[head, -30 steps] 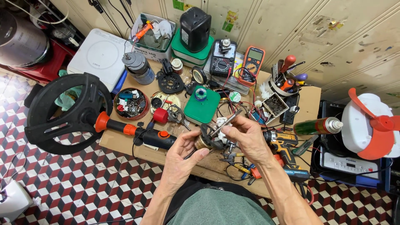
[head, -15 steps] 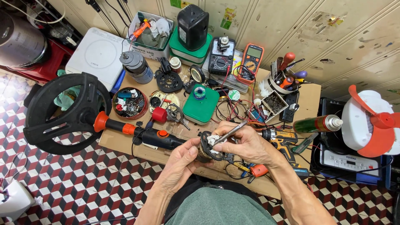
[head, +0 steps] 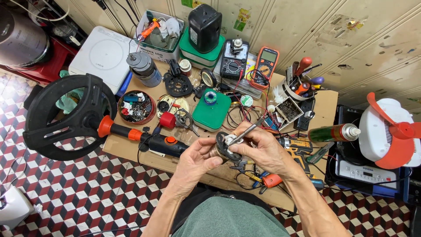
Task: Disassembling, inspecting, and cleaning internal parts of a small engine or carburetor on a workshop bench.
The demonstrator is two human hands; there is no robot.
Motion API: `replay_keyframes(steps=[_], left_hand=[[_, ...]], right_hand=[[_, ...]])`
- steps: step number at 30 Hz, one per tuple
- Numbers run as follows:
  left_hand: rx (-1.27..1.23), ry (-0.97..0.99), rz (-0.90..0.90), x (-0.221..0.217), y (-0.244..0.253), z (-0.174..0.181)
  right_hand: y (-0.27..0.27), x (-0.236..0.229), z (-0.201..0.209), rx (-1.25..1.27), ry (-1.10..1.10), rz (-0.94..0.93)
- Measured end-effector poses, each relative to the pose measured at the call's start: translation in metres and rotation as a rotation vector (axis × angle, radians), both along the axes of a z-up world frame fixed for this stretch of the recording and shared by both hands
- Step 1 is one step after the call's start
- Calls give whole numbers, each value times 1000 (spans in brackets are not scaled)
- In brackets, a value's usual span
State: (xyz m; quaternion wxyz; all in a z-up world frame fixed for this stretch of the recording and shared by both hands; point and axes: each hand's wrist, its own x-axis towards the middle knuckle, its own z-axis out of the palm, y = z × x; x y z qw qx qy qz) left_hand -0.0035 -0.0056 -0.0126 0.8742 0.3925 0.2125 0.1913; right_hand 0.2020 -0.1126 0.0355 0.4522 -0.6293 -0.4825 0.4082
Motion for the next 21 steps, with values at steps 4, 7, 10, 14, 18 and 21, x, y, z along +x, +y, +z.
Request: replay_keyframes(steps=[4,7,10,14,18,21], left_hand=[[25,56,8,3,1,16],[140,105,-5,5,0,15],[123,63,-4,5,-1,11],[12,-12,-46,1,-3,8],[17,25,-69,-1,-2,14],[-36,27,-35,-3,-1,18]], right_hand=[[2,-3,-10,-40,143,-61],[4,-6,-8,-127,109,-154],[3,-1,-7,-162,58,-174],[2,10,-4,-86,231,-26],[3,10,-5,-22,234,30],[4,3,-7,-26,297,-74]])
